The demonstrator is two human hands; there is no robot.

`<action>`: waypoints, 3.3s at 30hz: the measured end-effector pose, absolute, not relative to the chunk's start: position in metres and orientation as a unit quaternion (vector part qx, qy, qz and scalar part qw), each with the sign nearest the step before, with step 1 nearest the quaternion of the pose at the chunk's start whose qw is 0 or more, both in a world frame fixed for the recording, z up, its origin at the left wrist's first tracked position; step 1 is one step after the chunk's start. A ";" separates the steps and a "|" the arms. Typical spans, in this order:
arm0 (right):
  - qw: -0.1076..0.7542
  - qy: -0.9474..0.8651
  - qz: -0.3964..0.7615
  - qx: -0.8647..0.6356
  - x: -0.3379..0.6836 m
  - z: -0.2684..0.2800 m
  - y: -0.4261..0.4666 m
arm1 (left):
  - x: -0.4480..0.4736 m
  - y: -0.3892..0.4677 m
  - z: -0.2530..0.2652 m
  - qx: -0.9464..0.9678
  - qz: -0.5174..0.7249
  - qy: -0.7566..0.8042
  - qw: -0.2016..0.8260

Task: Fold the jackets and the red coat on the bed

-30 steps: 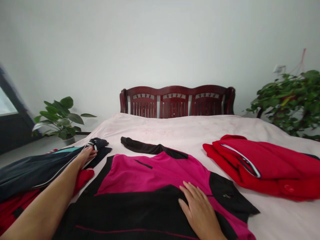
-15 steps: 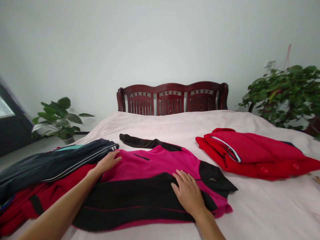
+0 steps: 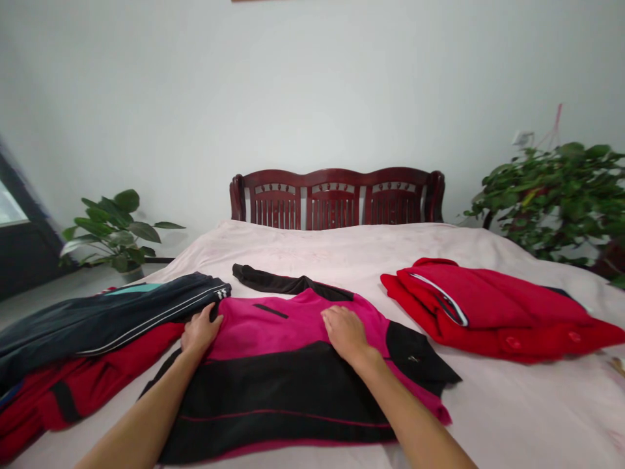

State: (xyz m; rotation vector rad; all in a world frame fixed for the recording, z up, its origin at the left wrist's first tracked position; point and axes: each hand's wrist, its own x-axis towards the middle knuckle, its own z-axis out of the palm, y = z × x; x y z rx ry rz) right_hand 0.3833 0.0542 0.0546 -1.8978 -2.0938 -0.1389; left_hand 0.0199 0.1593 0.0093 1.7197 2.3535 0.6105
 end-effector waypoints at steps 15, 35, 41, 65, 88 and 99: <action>0.093 -0.631 -0.006 -0.771 0.381 0.036 0.184 | 0.010 0.163 0.006 0.575 0.334 0.747 0.019; 0.073 -0.828 0.067 -0.552 0.359 0.001 0.127 | 0.067 0.149 -0.007 0.847 0.133 0.515 -0.007; 0.051 -0.753 0.018 -0.656 0.420 0.003 0.137 | 0.059 0.158 -0.018 0.812 0.125 0.571 -0.005; 0.108 -0.687 -0.036 -0.718 0.385 -0.003 -0.020 | 0.052 0.036 -0.006 0.804 0.112 0.580 -0.064; 0.123 -0.623 -0.106 -0.765 0.412 -0.003 -0.056 | 0.029 0.009 0.002 0.736 0.191 0.639 -0.122; 0.149 -0.623 -0.071 -0.764 0.418 -0.001 -0.048 | 0.028 0.000 0.007 0.725 0.345 0.560 -0.204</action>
